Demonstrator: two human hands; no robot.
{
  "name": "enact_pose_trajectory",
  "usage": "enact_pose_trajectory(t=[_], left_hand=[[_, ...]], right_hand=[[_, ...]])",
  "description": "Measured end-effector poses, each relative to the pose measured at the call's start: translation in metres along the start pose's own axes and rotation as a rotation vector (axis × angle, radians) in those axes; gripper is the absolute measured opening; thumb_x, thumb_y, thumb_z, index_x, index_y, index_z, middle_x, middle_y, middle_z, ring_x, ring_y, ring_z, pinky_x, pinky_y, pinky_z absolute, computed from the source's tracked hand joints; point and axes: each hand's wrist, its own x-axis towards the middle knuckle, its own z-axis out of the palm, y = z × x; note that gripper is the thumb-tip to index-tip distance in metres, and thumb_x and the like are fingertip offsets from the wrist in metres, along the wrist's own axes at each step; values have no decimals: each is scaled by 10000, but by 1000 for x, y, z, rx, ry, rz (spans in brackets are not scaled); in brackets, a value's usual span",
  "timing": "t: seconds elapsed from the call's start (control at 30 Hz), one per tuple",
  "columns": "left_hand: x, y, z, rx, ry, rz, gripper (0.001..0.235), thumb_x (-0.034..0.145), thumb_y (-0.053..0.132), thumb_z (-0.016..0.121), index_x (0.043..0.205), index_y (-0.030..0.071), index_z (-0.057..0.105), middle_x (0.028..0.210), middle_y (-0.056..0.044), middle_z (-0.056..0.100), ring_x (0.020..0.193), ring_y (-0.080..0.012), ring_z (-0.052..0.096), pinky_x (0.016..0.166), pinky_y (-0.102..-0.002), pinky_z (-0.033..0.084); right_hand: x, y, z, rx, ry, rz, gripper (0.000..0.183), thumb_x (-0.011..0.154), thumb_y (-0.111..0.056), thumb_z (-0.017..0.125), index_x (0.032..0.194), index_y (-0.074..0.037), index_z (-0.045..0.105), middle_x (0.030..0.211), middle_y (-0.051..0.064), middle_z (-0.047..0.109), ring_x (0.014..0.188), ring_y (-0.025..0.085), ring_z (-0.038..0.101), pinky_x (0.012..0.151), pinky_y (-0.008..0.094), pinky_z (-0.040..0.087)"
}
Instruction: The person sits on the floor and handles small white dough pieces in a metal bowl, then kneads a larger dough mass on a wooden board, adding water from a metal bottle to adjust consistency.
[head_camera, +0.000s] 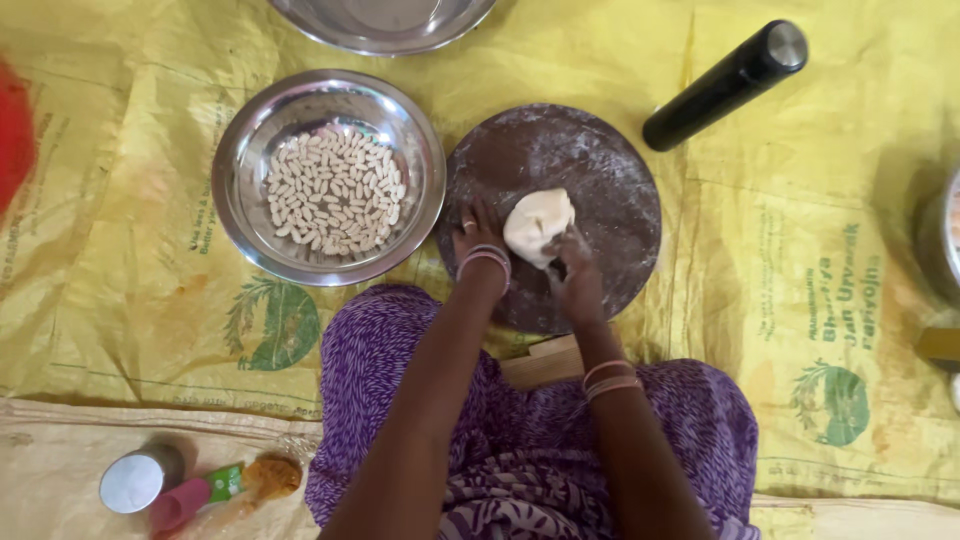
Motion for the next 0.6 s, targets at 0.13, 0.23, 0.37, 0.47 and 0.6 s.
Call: enact_pose_trajectory(t=[0.13, 0.23, 0.37, 0.47, 0.6], left_hand=[[-16, -22, -28, -19, -101, 99, 1154, 846, 263, 812, 1659, 49, 21, 1741, -188, -28, 1581, -407, 97, 1211, -519, 337], [-24, -19, -62, -72, -372, 137, 1461, 701, 434, 955, 1614, 68, -125, 1701, -230, -95, 1570, -417, 52, 1266, -485, 234], [-36, 19, -78, -132, -227, 279, 1509, 621, 436, 979, 1631, 126, -98, 1693, -229, 33, 1569, -422, 102, 1276, -493, 222], [-41, 58, -58, -186, -92, 218, 1132, 812, 339, 743, 1633, 174, -18, 1688, -243, 46, 1558, -438, 116, 1219, -600, 216], [-34, 80, -26, -178, 218, 150, 664, 1067, 209, 428, 1637, 239, 89, 1682, -262, 64, 1542, -459, 135, 1143, -743, 207]], right_hand=[[-21, -13, -7, 86, -57, 155, 271, 827, 40, 707, 1073, -73, 720, 1270, 166, 695, 1212, 335, 663, 999, 393, 542], [-28, -6, -4, 69, 62, -42, 235, 748, 91, 726, 961, -10, 730, 1221, 222, 690, 1244, 402, 611, 996, 428, 505], [-39, 17, 11, 166, 106, 90, 172, 763, 85, 712, 916, 8, 729, 1136, 194, 730, 1064, 329, 713, 917, 382, 544], [-58, 39, 15, 341, 128, 247, 151, 818, 83, 684, 928, 1, 747, 1030, 152, 760, 954, 257, 736, 892, 351, 567], [-72, 55, 0, 533, 381, 859, 188, 882, 71, 658, 1023, -5, 756, 1052, 108, 796, 715, 244, 575, 628, 413, 396]])
